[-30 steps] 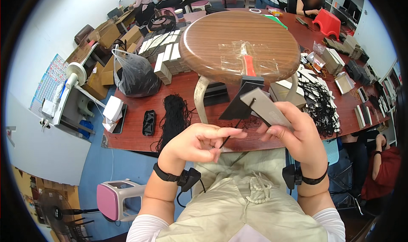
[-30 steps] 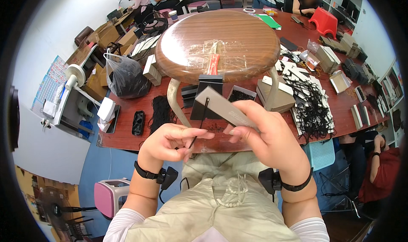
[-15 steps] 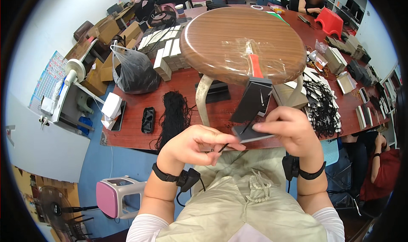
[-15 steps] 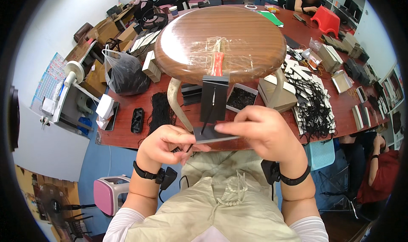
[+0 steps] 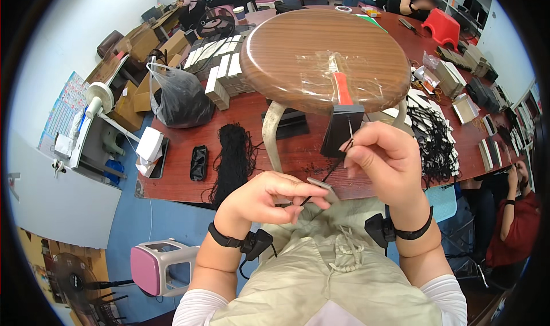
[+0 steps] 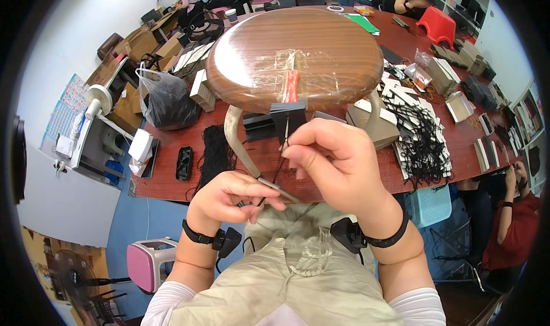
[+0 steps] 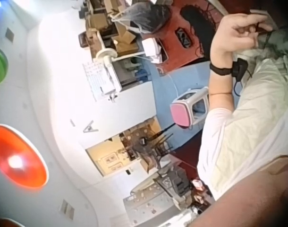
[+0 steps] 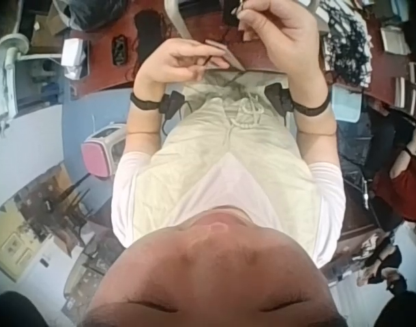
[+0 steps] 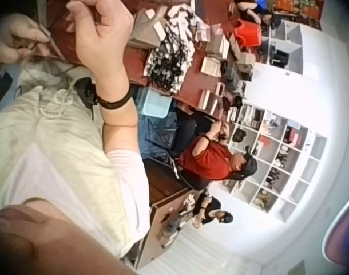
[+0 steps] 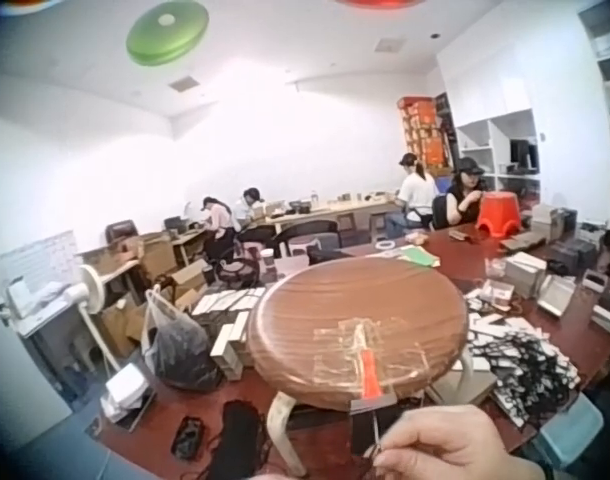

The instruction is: Manually thread a string through a hole in a paper tag and secure it with a small plastic fastener.

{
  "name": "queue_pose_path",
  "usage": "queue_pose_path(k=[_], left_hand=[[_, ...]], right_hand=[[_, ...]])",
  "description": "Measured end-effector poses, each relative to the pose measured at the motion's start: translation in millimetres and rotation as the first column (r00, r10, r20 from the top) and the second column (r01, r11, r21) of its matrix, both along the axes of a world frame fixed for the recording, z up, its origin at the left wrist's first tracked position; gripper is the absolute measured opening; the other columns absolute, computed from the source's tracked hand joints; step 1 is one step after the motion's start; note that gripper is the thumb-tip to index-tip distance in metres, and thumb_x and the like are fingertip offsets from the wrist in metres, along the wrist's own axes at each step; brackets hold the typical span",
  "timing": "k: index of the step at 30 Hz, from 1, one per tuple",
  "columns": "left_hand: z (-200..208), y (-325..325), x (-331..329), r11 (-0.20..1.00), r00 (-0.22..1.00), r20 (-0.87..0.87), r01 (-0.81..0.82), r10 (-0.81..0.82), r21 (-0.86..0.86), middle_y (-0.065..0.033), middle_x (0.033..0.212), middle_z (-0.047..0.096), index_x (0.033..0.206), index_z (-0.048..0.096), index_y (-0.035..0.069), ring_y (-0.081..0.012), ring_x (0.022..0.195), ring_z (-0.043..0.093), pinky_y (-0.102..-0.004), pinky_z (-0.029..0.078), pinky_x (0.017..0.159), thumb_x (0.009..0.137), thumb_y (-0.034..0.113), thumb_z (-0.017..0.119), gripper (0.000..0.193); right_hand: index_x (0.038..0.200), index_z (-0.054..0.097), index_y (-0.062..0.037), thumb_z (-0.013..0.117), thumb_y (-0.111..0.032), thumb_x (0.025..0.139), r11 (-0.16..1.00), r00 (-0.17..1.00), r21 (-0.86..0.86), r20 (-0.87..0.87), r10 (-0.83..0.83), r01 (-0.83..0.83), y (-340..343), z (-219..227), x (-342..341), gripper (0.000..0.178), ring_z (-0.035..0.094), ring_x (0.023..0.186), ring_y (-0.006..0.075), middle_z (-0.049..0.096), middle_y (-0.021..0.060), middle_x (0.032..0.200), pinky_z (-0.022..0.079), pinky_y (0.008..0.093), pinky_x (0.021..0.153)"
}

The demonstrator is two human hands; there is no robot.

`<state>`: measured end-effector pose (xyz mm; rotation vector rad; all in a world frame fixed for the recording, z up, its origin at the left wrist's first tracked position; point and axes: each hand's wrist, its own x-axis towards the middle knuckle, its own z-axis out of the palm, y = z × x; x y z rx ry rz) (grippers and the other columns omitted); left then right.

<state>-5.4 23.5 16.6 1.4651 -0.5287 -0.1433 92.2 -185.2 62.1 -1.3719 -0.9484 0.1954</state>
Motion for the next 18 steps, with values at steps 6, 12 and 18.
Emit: queue_pose_path(k=[6,12,18], left_hand=[[-6.7,3.6,-2.5,0.998,0.999,-0.014,-0.050,0.051,0.029,-0.0177,0.087,0.068,0.103,0.067,-0.003,-0.0171,0.063,0.064,-0.0251,0.050,0.057,0.070,-0.011,0.056,0.036],[-10.7,-4.5,-7.7,0.974,0.960,-0.226,-0.194,0.164,-0.119,-0.0106,0.089,0.066,0.091,0.060,-0.004,-0.0131,0.074,0.063,-0.0256,0.052,0.068,0.086,-0.005,0.056,0.007],[-23.2,-8.6,-8.4,0.865,0.877,-0.023,-0.468,0.479,0.179,-0.0038,0.085,0.065,0.092,0.061,0.000,-0.0082,0.077,0.062,-0.0222,0.050,0.066,0.085,-0.002,0.059,0.007]], right_hand=[[0.084,0.055,0.0026,0.056,-0.007,0.088,0.946,0.966,0.302,-0.185,0.179,-0.117,5.4,-8.3,-6.1,0.010,0.050,0.057,0.0090,0.056,0.0083,0.077,0.041,0.0212,0.050],[0.086,0.055,0.0040,0.051,-0.007,0.087,0.637,0.567,0.607,-0.343,0.749,-0.475,-1.0,-18.6,11.3,0.012,0.049,0.053,0.0140,0.059,0.0203,0.084,0.039,0.0241,0.046],[0.122,0.053,0.0070,0.050,0.001,0.087,0.699,0.542,0.540,-0.448,0.711,-0.470,-18.3,-68.9,19.4,0.036,0.051,0.045,0.0146,0.064,0.0210,0.073,0.043,0.0226,0.045]])
